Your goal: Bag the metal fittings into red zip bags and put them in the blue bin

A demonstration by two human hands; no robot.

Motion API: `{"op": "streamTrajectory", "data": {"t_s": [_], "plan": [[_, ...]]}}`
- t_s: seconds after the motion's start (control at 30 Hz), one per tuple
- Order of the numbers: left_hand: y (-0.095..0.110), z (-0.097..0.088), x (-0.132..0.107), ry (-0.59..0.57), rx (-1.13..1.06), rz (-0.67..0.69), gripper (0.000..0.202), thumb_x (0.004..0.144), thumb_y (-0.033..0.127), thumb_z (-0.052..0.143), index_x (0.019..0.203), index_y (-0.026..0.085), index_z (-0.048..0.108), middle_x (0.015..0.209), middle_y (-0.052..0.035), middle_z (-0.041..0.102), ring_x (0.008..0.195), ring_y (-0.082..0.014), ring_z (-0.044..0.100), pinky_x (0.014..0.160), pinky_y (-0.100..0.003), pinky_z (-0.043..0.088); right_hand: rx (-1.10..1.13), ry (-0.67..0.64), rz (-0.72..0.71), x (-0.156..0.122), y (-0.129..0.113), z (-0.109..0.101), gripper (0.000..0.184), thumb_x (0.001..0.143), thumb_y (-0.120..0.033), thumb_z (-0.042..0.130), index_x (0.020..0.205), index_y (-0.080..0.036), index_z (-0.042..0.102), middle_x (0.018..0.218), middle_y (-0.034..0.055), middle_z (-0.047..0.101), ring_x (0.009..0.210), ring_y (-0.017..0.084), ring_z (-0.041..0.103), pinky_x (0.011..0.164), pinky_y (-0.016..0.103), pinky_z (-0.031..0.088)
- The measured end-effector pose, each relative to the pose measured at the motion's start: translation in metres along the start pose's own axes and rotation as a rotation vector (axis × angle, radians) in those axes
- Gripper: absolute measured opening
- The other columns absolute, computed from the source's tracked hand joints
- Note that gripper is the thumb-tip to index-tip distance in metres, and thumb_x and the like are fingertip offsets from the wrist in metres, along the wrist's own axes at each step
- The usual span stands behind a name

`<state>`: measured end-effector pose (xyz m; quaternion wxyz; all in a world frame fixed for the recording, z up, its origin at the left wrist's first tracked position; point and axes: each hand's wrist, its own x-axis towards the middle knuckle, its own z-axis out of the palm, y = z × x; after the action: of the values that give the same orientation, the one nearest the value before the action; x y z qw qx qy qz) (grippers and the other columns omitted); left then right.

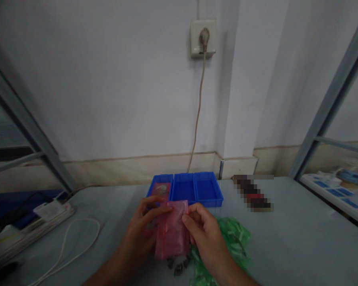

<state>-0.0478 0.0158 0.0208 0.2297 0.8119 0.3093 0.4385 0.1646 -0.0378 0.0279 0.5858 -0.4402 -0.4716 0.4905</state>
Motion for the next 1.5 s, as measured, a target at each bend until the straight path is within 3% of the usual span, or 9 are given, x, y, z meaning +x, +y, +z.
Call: {"op": "streamTrajectory", "data": {"t_s": [0.23,0.37,0.53,0.67,0.77,0.97,1.17,1.33,1.5], "plan": [[0.003,-0.006,0.003,0.028,0.073,0.044,0.03,0.098,0.021,0.069,0.123,0.033,0.079,0.14,-0.0108,0.061,0.124,-0.0312,0.062,0.103,-0.048,0.058,-0.002,0.009,0.006,0.001,0.001,0.0,0.054,0.082,-0.072,0.083,0.084,-0.021,0.067,0.071,-0.0036,0.056,0.064,0.014,0.049,0.058,0.023,0.04],[0.007,-0.006,0.005,0.0,0.068,0.048,0.013,0.101,0.026,0.067,0.106,0.025,0.079,0.103,-0.0087,0.074,0.102,-0.0279,0.066,0.092,-0.04,0.056,-0.037,0.005,-0.001,0.0,0.003,0.001,0.054,0.087,-0.073,0.077,0.083,-0.021,0.065,0.065,-0.0056,0.053,0.054,0.011,0.043,0.051,0.022,0.035],[0.01,0.0,0.004,0.062,0.022,-0.165,0.031,0.105,0.047,0.064,0.093,0.02,0.075,0.081,-0.0035,0.068,0.075,-0.0207,0.06,0.067,-0.028,0.048,-0.084,0.0,-0.017,-0.003,0.003,0.001,0.055,0.093,-0.076,0.069,0.086,-0.022,0.065,0.073,-0.0026,0.062,0.05,0.009,0.041,0.046,0.022,0.031],[0.009,0.003,0.003,-0.025,-0.144,-0.334,0.041,0.106,0.055,0.06,0.093,0.018,0.073,0.07,0.0018,0.059,0.059,-0.0141,0.05,0.055,-0.023,0.039,-0.103,0.008,-0.03,-0.006,0.004,0.0,0.051,0.092,-0.073,0.073,0.091,-0.023,0.062,0.065,-0.0083,0.045,0.051,0.01,0.037,0.047,0.021,0.027],[0.013,0.003,0.004,-0.051,-0.227,-0.365,0.042,0.106,0.056,0.061,0.095,0.017,0.073,0.07,0.0024,0.056,0.058,-0.0123,0.046,0.052,-0.021,0.036,-0.107,-0.008,-0.034,-0.007,0.005,0.0,0.049,0.093,-0.071,0.072,0.093,-0.024,0.058,0.064,-0.0097,0.041,0.053,0.011,0.035,0.048,0.022,0.025],[0.018,0.005,0.005,-0.07,-0.275,-0.306,0.043,0.105,0.052,0.063,0.081,0.016,0.065,0.064,0.004,0.05,0.057,-0.0112,0.042,0.051,-0.021,0.031,-0.135,0.006,-0.111,-0.007,0.004,0.001,0.043,0.095,-0.062,0.076,0.088,-0.024,0.056,0.07,-0.0073,0.048,0.059,0.012,0.043,0.054,0.023,0.033],[0.013,0.008,0.003,-0.143,-0.311,-0.325,0.042,0.105,0.053,0.061,0.089,0.015,0.068,0.065,0.0045,0.051,0.055,-0.0107,0.043,0.051,-0.02,0.033,-0.037,-0.027,-0.076,-0.005,0.009,0.0,0.045,0.093,-0.061,0.079,0.115,-0.025,0.065,0.076,-0.0049,0.058,0.066,0.015,0.053,0.059,0.024,0.04],[0.014,0.007,0.003,-0.161,-0.326,-0.304,0.042,0.108,0.052,0.059,0.093,0.015,0.071,0.071,0.002,0.058,0.06,-0.0118,0.047,0.056,-0.022,0.038,-0.099,-0.052,-0.087,-0.004,0.013,-0.003,0.04,0.095,-0.06,0.076,0.09,-0.021,0.072,0.08,-0.0009,0.06,0.075,0.018,0.056,0.067,0.027,0.045],[0.009,0.008,-0.001,-0.157,-0.268,-0.264,0.035,0.107,0.05,0.064,0.114,0.017,0.072,0.089,-0.0019,0.067,0.074,-0.0155,0.055,0.064,-0.024,0.042,-0.115,-0.012,-0.113,-0.002,0.011,-0.003,0.044,0.093,-0.063,0.077,0.084,-0.022,0.068,0.073,-0.0037,0.053,0.067,0.015,0.049,0.06,0.025,0.04]]}}
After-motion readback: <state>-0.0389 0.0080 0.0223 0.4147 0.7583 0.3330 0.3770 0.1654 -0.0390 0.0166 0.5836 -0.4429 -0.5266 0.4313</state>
